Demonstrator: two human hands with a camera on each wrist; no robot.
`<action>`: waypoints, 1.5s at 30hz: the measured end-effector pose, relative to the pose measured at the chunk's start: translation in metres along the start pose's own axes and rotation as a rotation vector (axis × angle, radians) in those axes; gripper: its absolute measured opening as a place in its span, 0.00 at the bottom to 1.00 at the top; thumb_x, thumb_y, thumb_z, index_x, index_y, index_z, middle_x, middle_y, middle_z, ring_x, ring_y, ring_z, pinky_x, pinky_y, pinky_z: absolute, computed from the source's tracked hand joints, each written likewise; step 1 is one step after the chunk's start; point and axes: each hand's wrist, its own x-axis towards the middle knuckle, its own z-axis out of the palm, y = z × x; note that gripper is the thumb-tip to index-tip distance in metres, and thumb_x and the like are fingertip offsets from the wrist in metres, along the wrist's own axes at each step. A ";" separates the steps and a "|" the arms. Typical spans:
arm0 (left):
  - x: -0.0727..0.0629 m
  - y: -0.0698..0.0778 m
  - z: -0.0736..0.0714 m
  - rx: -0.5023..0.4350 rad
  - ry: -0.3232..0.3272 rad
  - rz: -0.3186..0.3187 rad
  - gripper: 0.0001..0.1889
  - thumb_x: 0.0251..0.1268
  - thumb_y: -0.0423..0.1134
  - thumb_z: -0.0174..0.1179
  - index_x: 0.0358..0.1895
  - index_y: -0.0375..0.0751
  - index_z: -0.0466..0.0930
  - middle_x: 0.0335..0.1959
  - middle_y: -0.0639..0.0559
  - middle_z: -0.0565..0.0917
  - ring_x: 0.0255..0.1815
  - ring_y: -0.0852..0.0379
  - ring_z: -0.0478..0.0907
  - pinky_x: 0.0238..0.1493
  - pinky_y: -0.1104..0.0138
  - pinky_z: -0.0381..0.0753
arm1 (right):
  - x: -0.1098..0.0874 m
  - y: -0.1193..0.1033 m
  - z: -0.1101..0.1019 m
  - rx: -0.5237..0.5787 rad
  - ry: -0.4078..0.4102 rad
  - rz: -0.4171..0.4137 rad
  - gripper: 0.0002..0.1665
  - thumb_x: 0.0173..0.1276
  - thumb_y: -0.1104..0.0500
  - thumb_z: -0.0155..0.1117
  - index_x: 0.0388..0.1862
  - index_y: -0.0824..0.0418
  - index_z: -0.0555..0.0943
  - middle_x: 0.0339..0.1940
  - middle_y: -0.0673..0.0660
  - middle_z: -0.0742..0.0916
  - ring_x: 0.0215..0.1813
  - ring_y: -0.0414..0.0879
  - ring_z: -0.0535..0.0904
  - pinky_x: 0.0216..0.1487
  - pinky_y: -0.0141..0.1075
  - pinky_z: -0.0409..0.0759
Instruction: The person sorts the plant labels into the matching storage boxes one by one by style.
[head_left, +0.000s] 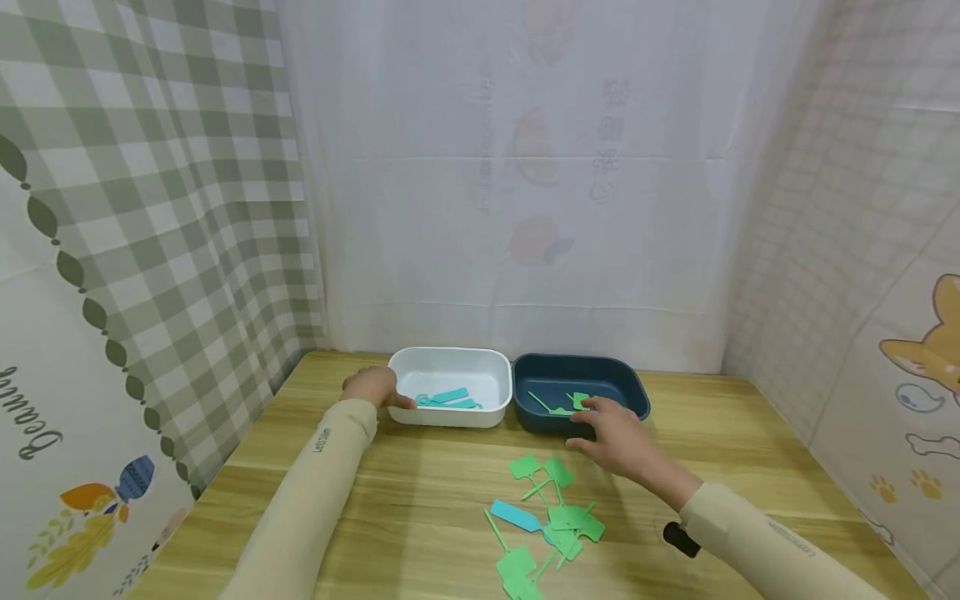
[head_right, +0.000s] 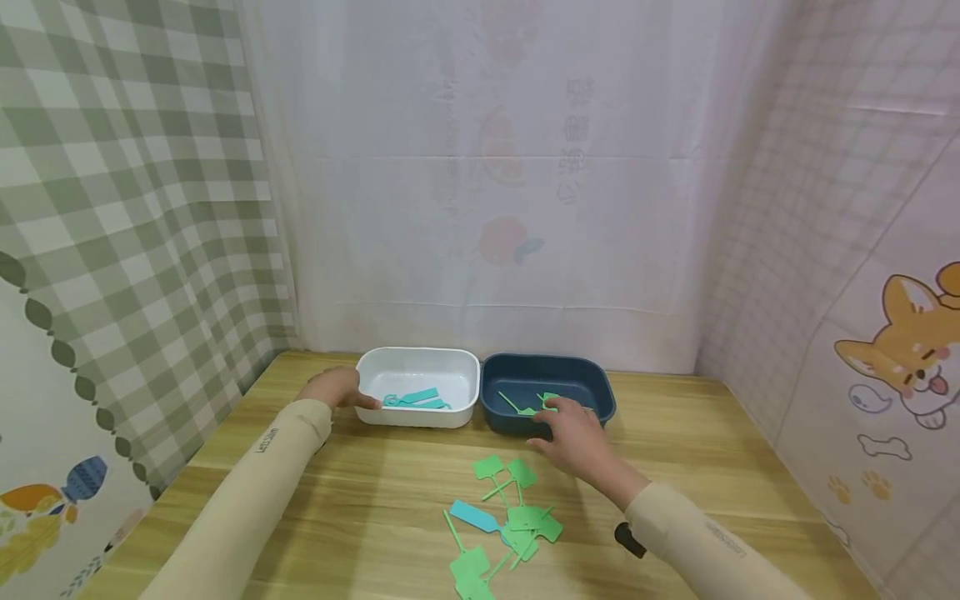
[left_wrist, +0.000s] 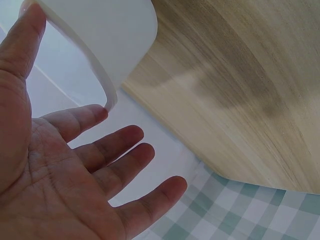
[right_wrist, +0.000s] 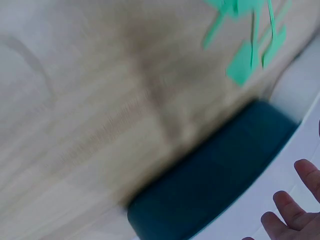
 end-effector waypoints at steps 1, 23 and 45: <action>0.000 0.000 0.000 0.000 0.001 0.001 0.28 0.59 0.60 0.67 0.41 0.34 0.83 0.44 0.37 0.83 0.48 0.40 0.77 0.46 0.46 0.78 | -0.004 -0.002 0.001 -0.001 -0.003 -0.025 0.22 0.61 0.50 0.75 0.49 0.61 0.86 0.57 0.67 0.81 0.59 0.65 0.76 0.54 0.64 0.73; -0.001 0.000 -0.001 -0.009 -0.004 -0.005 0.27 0.60 0.60 0.67 0.41 0.34 0.82 0.43 0.38 0.82 0.47 0.42 0.76 0.46 0.46 0.77 | -0.057 -0.012 0.034 -0.003 -0.160 -0.242 0.17 0.53 0.45 0.77 0.38 0.51 0.85 0.52 0.60 0.82 0.55 0.57 0.77 0.47 0.59 0.74; -0.003 0.001 -0.002 -0.007 -0.010 -0.001 0.27 0.61 0.59 0.67 0.41 0.34 0.83 0.46 0.36 0.82 0.49 0.40 0.76 0.46 0.47 0.78 | -0.058 -0.014 0.036 -0.004 -0.180 -0.234 0.15 0.59 0.47 0.74 0.39 0.54 0.86 0.53 0.60 0.82 0.57 0.58 0.76 0.50 0.60 0.74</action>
